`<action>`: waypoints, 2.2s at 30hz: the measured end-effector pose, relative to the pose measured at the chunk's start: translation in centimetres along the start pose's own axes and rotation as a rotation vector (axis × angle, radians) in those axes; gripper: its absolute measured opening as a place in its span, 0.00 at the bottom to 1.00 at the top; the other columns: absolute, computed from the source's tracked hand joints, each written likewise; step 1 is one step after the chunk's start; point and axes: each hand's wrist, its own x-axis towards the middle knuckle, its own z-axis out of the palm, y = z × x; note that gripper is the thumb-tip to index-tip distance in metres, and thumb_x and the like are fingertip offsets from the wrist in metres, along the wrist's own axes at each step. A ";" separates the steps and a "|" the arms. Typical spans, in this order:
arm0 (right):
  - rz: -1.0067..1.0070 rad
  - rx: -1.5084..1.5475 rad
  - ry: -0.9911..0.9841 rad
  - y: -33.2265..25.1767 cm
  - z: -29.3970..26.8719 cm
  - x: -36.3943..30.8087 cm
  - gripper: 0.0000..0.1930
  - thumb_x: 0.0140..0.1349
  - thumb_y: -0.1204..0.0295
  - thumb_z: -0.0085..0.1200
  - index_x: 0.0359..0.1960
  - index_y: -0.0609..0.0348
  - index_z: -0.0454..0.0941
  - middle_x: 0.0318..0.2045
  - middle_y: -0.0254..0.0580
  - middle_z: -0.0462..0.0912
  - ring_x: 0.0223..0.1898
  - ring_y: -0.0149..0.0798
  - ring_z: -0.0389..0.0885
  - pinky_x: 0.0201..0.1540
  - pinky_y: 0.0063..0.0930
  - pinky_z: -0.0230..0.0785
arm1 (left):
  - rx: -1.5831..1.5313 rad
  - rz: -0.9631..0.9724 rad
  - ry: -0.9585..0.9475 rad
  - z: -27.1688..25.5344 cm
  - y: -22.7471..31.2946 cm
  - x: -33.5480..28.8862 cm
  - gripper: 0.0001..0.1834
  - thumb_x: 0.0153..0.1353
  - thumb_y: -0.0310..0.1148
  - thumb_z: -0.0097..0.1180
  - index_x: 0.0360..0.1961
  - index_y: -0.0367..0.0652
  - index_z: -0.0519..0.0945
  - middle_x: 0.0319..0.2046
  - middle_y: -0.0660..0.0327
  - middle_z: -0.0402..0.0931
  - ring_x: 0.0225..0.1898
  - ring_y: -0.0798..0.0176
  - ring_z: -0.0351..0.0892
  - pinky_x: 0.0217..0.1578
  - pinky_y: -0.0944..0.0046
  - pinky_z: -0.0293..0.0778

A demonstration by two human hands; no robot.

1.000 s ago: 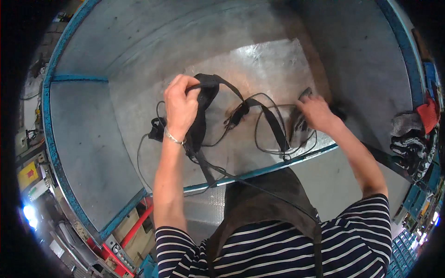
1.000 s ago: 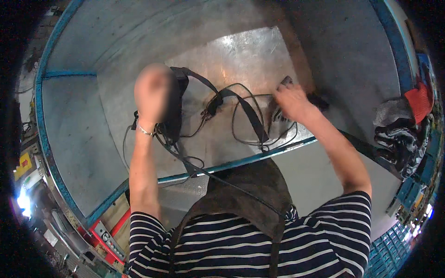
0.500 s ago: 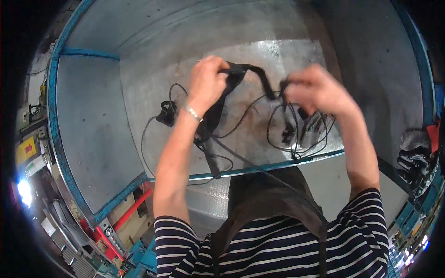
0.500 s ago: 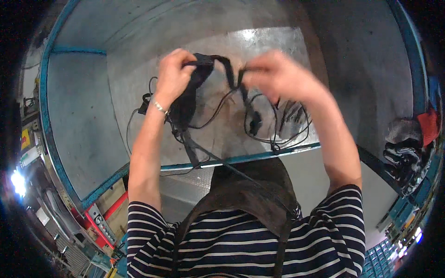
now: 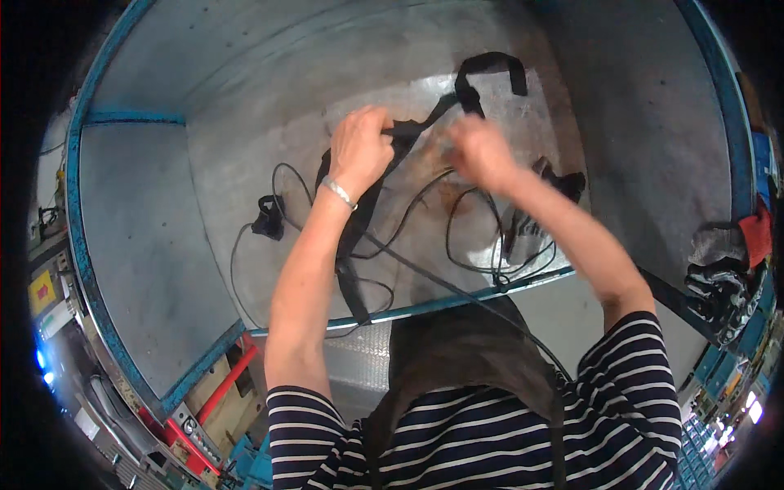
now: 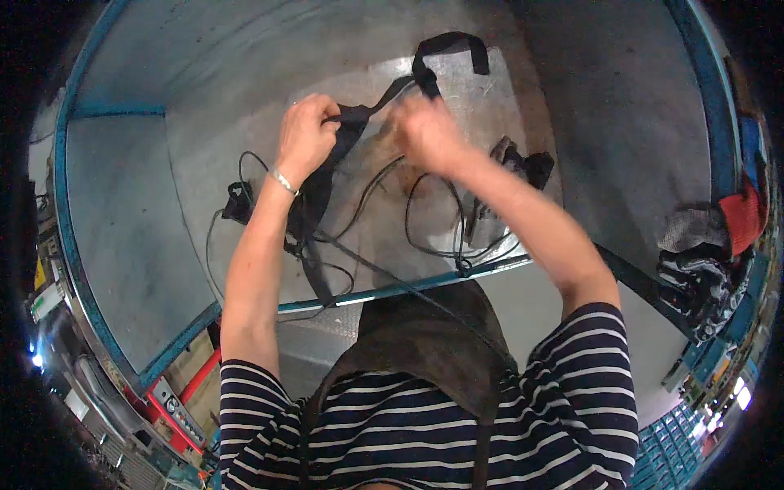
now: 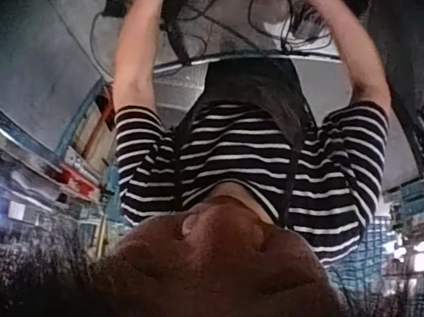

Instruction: Untangle a set of cables and attach a wrist-mounted sensor device.

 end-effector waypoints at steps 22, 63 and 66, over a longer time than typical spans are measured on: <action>0.012 0.659 -0.669 -2.9 -5.3 -6.4 0.07 0.46 0.77 0.59 0.29 0.65 0.79 0.23 0.53 0.79 0.28 0.47 0.80 0.32 0.37 0.69 | -0.396 -0.137 0.220 -6.1 -2.0 -2.9 0.07 0.52 0.27 0.57 0.32 0.34 0.78 0.28 0.52 0.78 0.29 0.56 0.78 0.34 0.62 0.73; 0.628 0.973 -0.439 -9.0 8.0 -9.3 0.07 0.55 0.74 0.55 0.29 0.66 0.79 0.19 0.40 0.80 0.20 0.32 0.77 0.23 0.26 0.67 | -1.239 -1.056 0.540 3.1 -0.7 -27.6 0.07 0.54 0.23 0.60 0.35 0.40 0.78 0.28 0.68 0.72 0.30 0.75 0.70 0.32 0.73 0.68; 0.786 1.162 -0.462 -10.8 7.1 -7.8 0.06 0.57 0.73 0.54 0.29 0.65 0.79 0.18 0.37 0.77 0.18 0.29 0.75 0.20 0.22 0.66 | -1.343 -1.198 0.502 2.3 -1.4 -28.5 0.06 0.56 0.29 0.60 0.34 0.41 0.78 0.28 0.68 0.72 0.29 0.76 0.69 0.23 0.74 0.65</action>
